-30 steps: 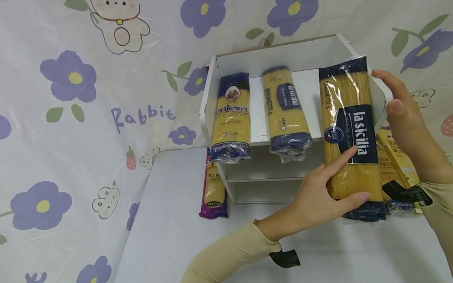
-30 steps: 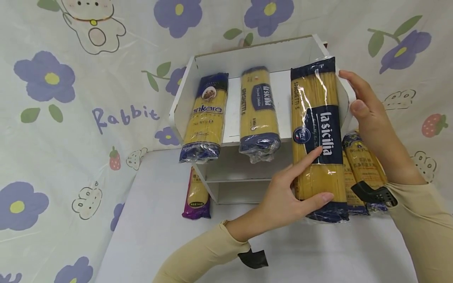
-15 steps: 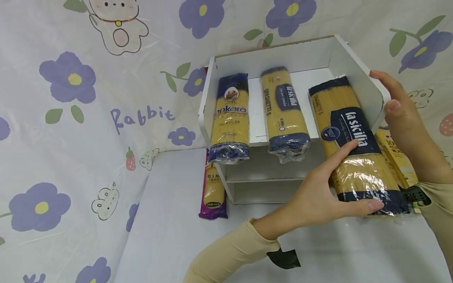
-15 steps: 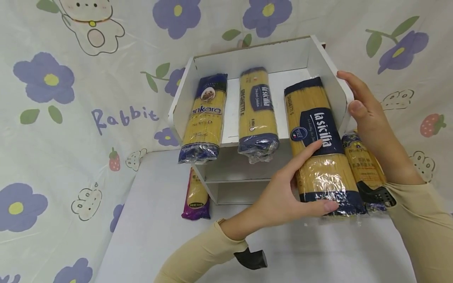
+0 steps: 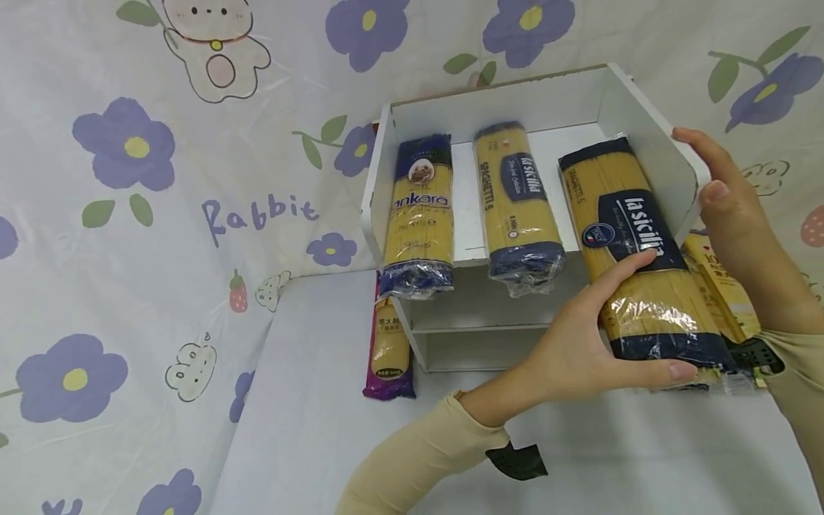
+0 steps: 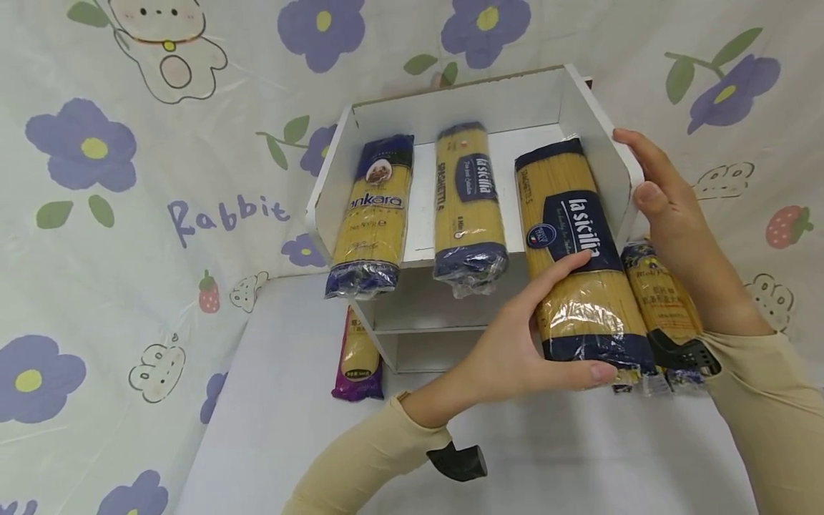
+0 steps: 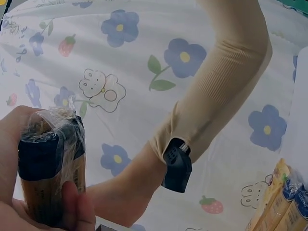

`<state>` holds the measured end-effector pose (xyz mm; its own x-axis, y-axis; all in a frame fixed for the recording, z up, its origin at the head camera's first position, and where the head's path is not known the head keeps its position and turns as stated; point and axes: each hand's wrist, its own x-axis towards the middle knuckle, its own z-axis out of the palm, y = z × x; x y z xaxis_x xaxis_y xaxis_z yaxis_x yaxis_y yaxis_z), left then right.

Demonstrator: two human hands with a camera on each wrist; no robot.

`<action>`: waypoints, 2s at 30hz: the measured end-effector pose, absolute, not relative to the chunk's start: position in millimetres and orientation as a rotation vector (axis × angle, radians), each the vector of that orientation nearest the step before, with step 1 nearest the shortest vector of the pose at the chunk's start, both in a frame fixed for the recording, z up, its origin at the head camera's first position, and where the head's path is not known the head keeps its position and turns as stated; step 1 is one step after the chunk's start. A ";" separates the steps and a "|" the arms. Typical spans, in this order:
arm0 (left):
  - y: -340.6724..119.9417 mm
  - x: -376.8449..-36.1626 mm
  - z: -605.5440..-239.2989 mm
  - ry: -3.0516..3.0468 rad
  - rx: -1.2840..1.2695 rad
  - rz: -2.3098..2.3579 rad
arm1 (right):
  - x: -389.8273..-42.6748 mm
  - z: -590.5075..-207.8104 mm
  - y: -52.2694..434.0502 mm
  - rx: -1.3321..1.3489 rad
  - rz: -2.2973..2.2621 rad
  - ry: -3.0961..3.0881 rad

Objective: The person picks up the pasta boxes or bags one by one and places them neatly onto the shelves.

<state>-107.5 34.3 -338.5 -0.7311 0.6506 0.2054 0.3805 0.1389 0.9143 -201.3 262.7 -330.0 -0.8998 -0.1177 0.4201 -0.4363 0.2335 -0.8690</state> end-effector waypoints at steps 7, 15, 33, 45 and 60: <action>38.1 -117.3 -335.5 2.198 0.955 1.629 | -202.6 -332.2 264.1 0.533 1.730 -2.248; 40.4 -122.8 -335.1 2.186 0.910 1.643 | -207.3 -338.7 269.2 0.559 1.758 -2.220; 34.0 -118.1 -333.7 2.121 0.930 1.691 | -204.1 -333.0 263.4 0.531 1.739 -2.237; 10.9 -94.3 -313.7 2.228 0.971 1.441 | -196.8 -325.5 258.9 0.530 1.762 -2.222; 4.6 -75.1 -317.2 1.545 1.308 1.479 | -206.1 -334.8 267.7 0.534 1.766 -2.231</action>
<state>-75.1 4.6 -317.2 -0.3140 0.9300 0.1909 0.2311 -0.1202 0.9655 -206.1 267.7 -334.8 -0.9027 -0.1310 0.4098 -0.4289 0.2000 -0.8809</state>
